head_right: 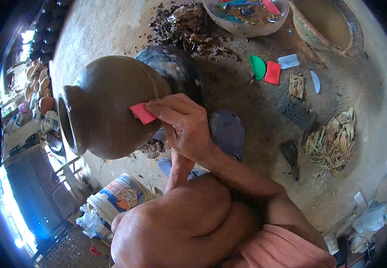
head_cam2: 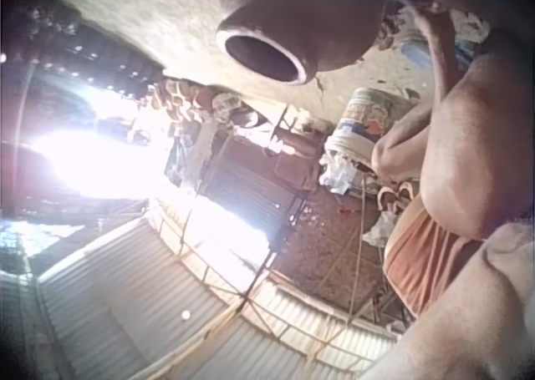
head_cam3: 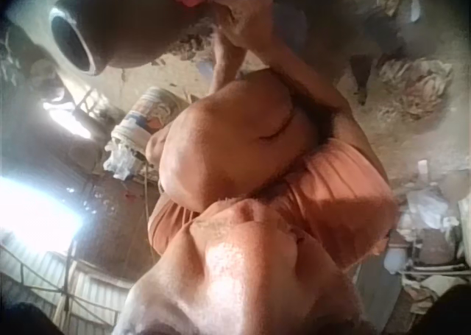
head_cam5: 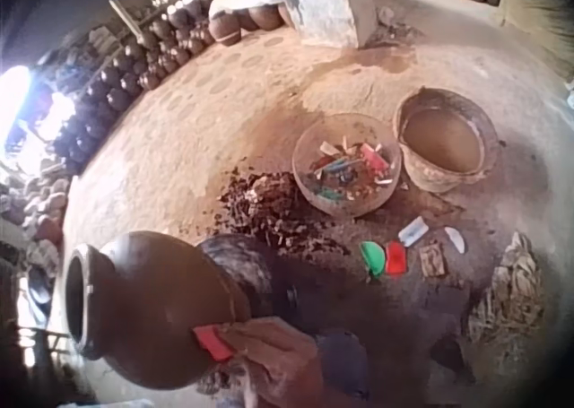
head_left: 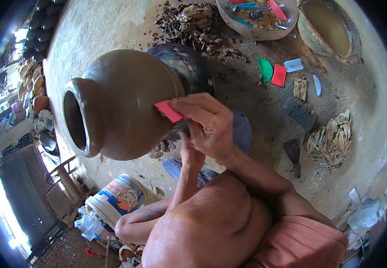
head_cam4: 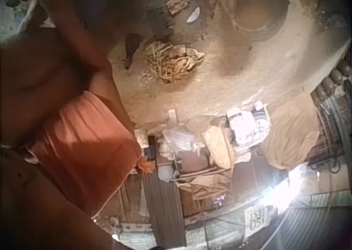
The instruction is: The person smooths and finishes the exterior of a clay pot by hand using a scraper and a small rib tool while rotating the pot on a manual wheel.
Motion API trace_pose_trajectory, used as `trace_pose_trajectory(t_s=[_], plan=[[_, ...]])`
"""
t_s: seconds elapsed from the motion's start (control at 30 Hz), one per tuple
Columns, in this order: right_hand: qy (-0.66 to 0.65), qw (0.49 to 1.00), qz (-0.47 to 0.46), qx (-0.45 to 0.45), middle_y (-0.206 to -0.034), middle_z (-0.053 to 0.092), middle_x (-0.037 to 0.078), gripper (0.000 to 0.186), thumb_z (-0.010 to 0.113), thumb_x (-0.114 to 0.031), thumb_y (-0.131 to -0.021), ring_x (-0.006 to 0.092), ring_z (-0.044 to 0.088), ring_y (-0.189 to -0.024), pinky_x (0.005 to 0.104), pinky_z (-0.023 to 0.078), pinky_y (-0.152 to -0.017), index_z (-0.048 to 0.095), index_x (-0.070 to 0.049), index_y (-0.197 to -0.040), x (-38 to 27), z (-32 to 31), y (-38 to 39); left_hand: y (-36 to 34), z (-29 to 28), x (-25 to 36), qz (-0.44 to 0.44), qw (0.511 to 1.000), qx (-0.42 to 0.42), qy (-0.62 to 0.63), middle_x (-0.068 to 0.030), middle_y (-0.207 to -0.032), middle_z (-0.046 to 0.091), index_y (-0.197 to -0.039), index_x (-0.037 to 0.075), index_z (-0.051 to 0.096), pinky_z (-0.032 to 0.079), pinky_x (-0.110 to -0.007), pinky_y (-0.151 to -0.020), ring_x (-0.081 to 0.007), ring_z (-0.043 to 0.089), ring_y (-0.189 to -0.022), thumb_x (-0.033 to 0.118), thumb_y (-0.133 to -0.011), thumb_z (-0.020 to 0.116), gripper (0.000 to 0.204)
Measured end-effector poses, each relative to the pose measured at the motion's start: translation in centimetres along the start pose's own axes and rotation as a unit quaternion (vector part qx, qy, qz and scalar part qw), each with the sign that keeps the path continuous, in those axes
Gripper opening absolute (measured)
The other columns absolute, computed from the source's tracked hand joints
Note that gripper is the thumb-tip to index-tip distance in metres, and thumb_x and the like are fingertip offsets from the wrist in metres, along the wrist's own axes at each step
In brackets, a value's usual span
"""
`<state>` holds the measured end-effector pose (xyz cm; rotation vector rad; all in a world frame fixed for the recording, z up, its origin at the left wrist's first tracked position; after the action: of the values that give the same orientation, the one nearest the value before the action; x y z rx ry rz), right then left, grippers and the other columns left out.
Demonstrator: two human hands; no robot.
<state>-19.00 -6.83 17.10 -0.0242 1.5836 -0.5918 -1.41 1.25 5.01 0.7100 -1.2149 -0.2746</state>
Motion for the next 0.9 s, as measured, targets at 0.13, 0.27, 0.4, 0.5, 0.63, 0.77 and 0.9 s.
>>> trace_pose_trajectory(t_s=[0.13, 0.27, 0.4, 0.5, 0.63, 0.77, 0.9], plan=[[-0.006, 1.000, -0.010, 0.011, -0.104, 0.077, 0.014, 0.038, 0.072, 0.013, -0.074, 0.0297, 0.074, -0.095, 0.0372, 0.060, -0.082, 0.078, -0.002, -0.108, 0.5, -0.3, -0.1, -3.1, -3.1, 3.4, -0.058, 0.988, -0.080, 0.116, -0.0075, -0.154, 0.049, -0.155, 0.014, 0.042, 0.044, -0.045, -0.115, -0.0247, 0.046, -0.144, 0.054, -0.107, 0.048, 0.062], [-0.018, 1.000, -0.014, 0.019, -0.103, 0.077, 0.014, 0.036, 0.072, 0.013, -0.074, 0.0295, 0.074, -0.095, 0.0371, 0.060, -0.082, 0.078, -0.002, -0.107, 0.1, -0.1, -0.2, -8.7, -7.3, 7.0, 0.048, 0.998, -0.016, 0.048, -0.0080, -0.155, 0.047, -0.154, 0.012, 0.041, 0.041, -0.045, -0.117, -0.0248, 0.044, -0.145, 0.055, -0.107, 0.050, 0.065], [-0.013, 1.000, -0.012, 0.011, -0.103, 0.077, 0.013, 0.035, 0.072, 0.013, -0.075, 0.0296, 0.074, -0.095, 0.0373, 0.060, -0.082, 0.078, -0.002, -0.106, 0.6, 0.0, -0.4, -5.4, -3.2, 0.2, 0.046, 0.987, 0.077, 0.137, -0.0084, -0.154, 0.049, -0.152, 0.010, 0.043, 0.041, -0.046, -0.118, -0.0247, 0.047, -0.143, 0.055, -0.105, 0.052, 0.066], [-0.025, 0.999, 0.006, 0.023, -0.102, 0.078, 0.014, 0.034, 0.072, 0.014, -0.075, 0.0302, 0.074, -0.095, 0.0370, 0.060, -0.082, 0.078, -0.001, -0.105, 0.7, 0.0, -0.1, 1.3, 3.4, -1.1, 0.004, 0.992, -0.041, 0.121, -0.0087, -0.153, 0.050, -0.150, 0.008, 0.045, 0.041, -0.046, -0.118, -0.0247, 0.048, -0.142, 0.055, -0.104, 0.054, 0.067], [-0.031, 0.999, 0.009, 0.025, -0.102, 0.078, 0.014, 0.035, 0.072, 0.015, -0.075, 0.0301, 0.075, -0.096, 0.0368, 0.060, -0.082, 0.078, -0.001, -0.105, 1.2, 0.0, 0.3, -2.2, 0.4, 1.7, 0.011, 0.990, -0.083, 0.109, -0.0095, -0.151, 0.052, -0.149, 0.007, 0.047, 0.040, -0.046, -0.119, -0.0251, 0.051, -0.140, 0.057, -0.104, 0.053, 0.068], [-0.054, 0.998, 0.014, 0.016, -0.104, 0.077, 0.014, 0.038, 0.070, 0.016, -0.073, 0.0312, 0.074, -0.098, 0.0393, 0.060, -0.085, 0.077, -0.002, -0.106, 0.8, 0.8, 0.6, -6.7, -7.1, 5.6, 0.006, 0.996, -0.010, 0.084, -0.0106, -0.155, 0.049, -0.152, 0.010, 0.046, 0.037, -0.048, -0.121, -0.0275, 0.050, -0.141, 0.064, -0.105, 0.043, 0.071], [-0.064, 0.997, 0.036, 0.014, -0.105, 0.077, 0.015, 0.038, 0.070, 0.016, -0.073, 0.0312, 0.074, -0.099, 0.0388, 0.060, -0.086, 0.077, -0.002, -0.107, 1.3, 1.0, 0.9, -3.1, -0.4, -0.3, -0.013, 0.983, 0.050, 0.175, -0.0112, -0.151, 0.055, -0.150, 0.010, 0.049, 0.046, -0.049, -0.115, -0.0299, 0.055, -0.137, 0.059, -0.106, 0.041, 0.067]])
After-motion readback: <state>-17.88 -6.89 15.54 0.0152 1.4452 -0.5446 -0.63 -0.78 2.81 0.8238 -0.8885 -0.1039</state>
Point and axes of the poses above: each hand's wrist, its own y-axis away from the middle knuckle, its own z-axis out of the palm, x = y × z, the point moved 1 cm from there along -y, towards the middle knuckle
